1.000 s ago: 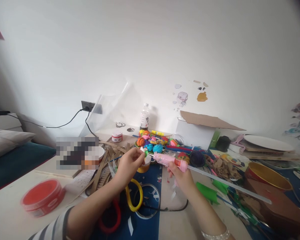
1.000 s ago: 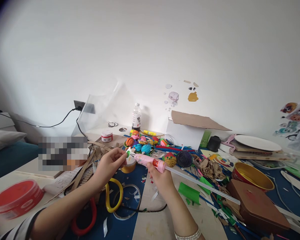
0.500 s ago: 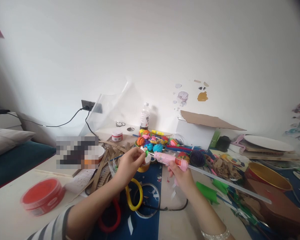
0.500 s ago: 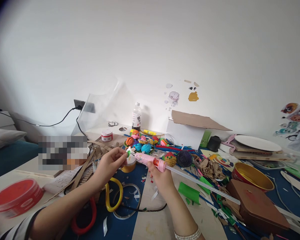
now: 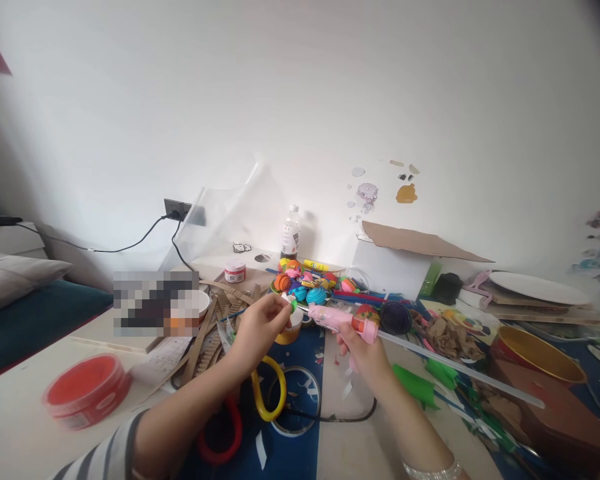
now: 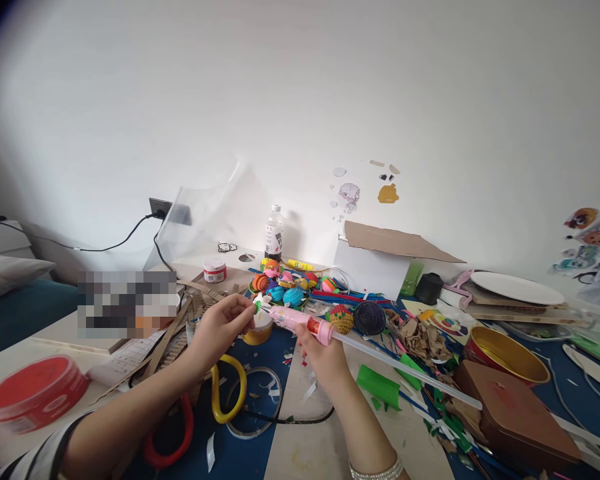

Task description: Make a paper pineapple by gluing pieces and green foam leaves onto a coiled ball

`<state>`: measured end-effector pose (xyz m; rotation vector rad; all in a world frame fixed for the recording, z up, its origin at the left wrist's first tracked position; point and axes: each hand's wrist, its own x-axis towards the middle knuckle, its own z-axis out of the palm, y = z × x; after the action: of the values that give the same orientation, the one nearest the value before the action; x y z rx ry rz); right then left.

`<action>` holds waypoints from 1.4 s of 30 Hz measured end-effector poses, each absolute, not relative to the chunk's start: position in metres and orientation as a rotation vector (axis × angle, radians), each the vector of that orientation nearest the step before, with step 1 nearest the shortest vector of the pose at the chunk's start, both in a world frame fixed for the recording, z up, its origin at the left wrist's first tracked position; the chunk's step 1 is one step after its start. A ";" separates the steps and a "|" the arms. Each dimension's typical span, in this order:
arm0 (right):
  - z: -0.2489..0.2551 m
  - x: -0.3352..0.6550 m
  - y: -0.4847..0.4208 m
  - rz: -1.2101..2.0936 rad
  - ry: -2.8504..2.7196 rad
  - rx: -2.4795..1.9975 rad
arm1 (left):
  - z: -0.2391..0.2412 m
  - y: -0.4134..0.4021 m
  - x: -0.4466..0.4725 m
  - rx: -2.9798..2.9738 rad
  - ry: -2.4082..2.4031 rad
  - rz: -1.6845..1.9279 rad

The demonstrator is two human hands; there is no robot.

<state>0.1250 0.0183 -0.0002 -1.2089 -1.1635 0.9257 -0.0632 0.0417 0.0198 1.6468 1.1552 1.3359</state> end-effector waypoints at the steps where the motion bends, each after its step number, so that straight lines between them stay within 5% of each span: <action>1: -0.001 0.125 0.018 0.926 -1.167 -1.207 | 0.020 0.042 -0.063 1.645 1.157 1.338; 30: 0.009 0.122 0.013 0.823 -1.240 -1.334 | 0.021 0.042 -0.065 1.593 1.122 1.346; 42: 0.006 0.128 0.017 0.610 -1.705 -1.287 | 0.029 0.035 -0.062 1.548 1.073 1.390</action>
<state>0.1277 0.0172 0.0057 -1.2875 -1.7048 0.6096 -0.0621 0.0352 0.0286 1.5476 1.0733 1.3896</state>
